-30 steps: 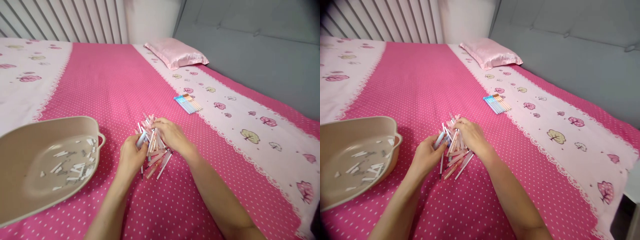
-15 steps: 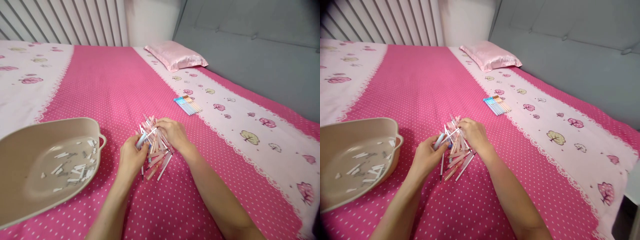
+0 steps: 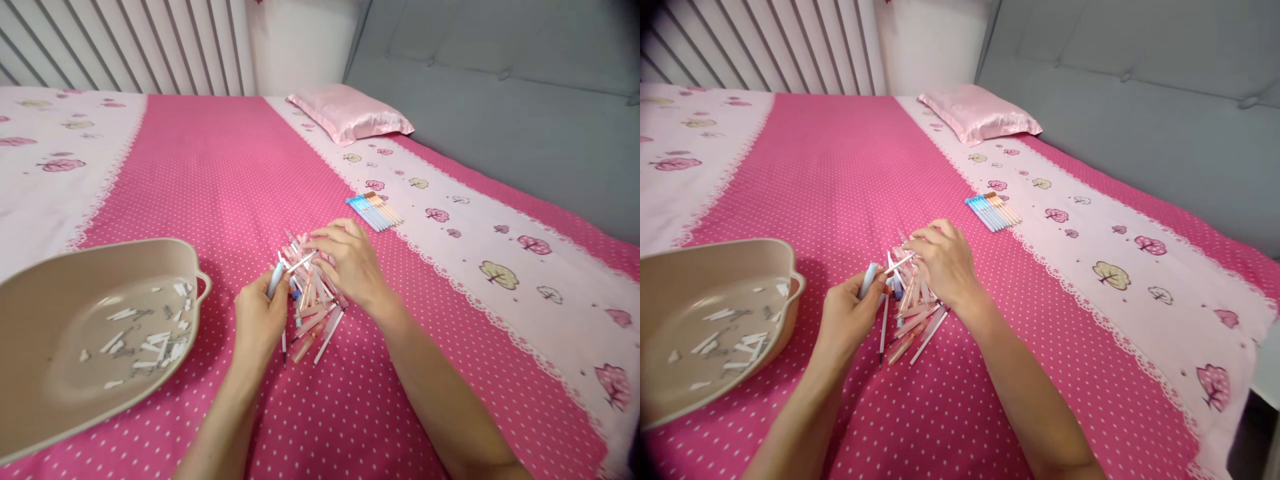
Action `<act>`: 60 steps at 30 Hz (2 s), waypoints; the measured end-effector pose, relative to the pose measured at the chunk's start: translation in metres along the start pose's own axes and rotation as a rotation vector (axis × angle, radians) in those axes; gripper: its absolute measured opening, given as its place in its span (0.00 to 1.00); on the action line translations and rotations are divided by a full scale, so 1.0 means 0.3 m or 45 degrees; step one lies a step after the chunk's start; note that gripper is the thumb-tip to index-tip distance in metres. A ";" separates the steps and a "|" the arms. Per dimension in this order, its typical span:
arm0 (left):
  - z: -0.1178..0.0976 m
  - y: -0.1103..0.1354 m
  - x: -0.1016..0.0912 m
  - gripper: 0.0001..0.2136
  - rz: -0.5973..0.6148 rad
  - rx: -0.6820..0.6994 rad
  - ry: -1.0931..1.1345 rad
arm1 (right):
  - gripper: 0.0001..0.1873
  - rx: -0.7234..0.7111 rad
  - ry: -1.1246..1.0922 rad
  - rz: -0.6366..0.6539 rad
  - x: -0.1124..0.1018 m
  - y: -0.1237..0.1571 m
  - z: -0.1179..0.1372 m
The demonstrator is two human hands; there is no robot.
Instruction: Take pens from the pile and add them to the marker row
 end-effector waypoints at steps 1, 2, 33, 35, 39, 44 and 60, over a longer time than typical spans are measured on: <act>-0.004 0.002 0.001 0.13 0.001 0.008 0.022 | 0.11 -0.049 -0.003 -0.015 -0.006 0.000 0.012; -0.008 0.003 0.002 0.13 0.004 0.016 0.048 | 0.10 -0.092 -0.008 -0.017 -0.010 0.000 0.024; -0.090 0.062 0.052 0.15 0.354 0.265 0.324 | 0.33 0.223 -0.815 -0.414 -0.189 0.034 0.108; -0.091 0.061 0.052 0.15 0.354 0.289 0.325 | 0.33 0.258 -0.777 -0.379 -0.186 0.034 0.110; -0.094 0.058 0.051 0.13 0.330 0.331 0.324 | 0.34 0.280 -0.750 -0.347 -0.183 0.034 0.114; -0.095 0.057 0.052 0.13 0.336 0.316 0.332 | 0.33 0.279 -0.750 -0.306 -0.173 0.033 0.117; -0.125 0.070 0.019 0.11 0.276 0.301 0.518 | 0.23 0.122 -0.789 -0.033 -0.136 0.026 0.145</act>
Point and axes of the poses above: each hand's wrist, its own y-axis away from the middle knuckle, its own x-axis out of the palm, z = x × y, the point moved 3 cm from there along -y, towards the middle knuckle, and after that the axes turned 5 degrees about -y, right-handed, at the moved point
